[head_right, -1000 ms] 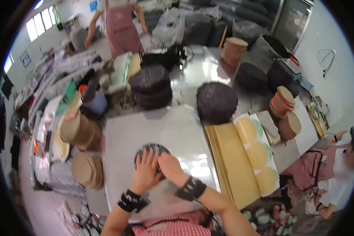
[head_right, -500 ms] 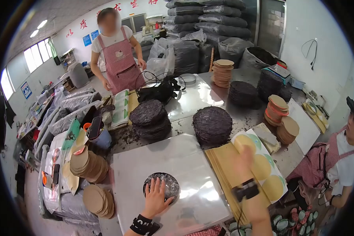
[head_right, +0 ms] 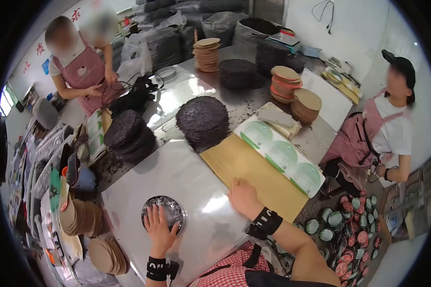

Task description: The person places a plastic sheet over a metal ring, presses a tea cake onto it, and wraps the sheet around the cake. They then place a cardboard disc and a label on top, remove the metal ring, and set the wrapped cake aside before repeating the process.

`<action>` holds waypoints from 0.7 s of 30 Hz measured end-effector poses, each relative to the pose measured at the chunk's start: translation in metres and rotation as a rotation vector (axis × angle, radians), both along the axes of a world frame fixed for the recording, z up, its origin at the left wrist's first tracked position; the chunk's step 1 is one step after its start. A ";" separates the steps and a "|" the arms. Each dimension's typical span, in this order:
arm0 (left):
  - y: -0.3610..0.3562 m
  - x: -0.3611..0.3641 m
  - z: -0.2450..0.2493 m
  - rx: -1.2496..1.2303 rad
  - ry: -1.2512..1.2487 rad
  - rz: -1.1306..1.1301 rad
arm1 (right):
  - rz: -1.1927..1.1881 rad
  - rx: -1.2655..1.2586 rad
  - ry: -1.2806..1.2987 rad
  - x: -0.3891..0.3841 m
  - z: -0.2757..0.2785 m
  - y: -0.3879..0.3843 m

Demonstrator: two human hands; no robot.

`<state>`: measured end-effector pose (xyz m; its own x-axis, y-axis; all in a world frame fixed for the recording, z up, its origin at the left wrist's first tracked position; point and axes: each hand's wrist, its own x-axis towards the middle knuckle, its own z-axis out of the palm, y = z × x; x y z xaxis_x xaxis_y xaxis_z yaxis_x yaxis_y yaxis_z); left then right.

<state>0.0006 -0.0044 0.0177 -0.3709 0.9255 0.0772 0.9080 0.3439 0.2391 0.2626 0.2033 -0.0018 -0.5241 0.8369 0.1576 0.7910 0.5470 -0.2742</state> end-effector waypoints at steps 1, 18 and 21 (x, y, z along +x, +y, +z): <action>0.000 0.000 0.001 -0.011 -0.009 -0.001 | -0.110 -0.298 -0.082 0.007 0.015 0.008; -0.002 -0.004 -0.013 0.009 0.059 -0.038 | -0.149 0.514 -0.041 0.250 -0.034 0.013; 0.002 0.002 -0.012 0.033 0.041 -0.074 | -0.136 0.480 -0.042 0.267 -0.047 0.016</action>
<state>0.0031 -0.0028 0.0056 -0.2976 0.9469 0.1219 0.9399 0.2682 0.2113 0.5296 0.2194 -0.0486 -0.4296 0.7365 0.5225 0.8689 0.4947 0.0170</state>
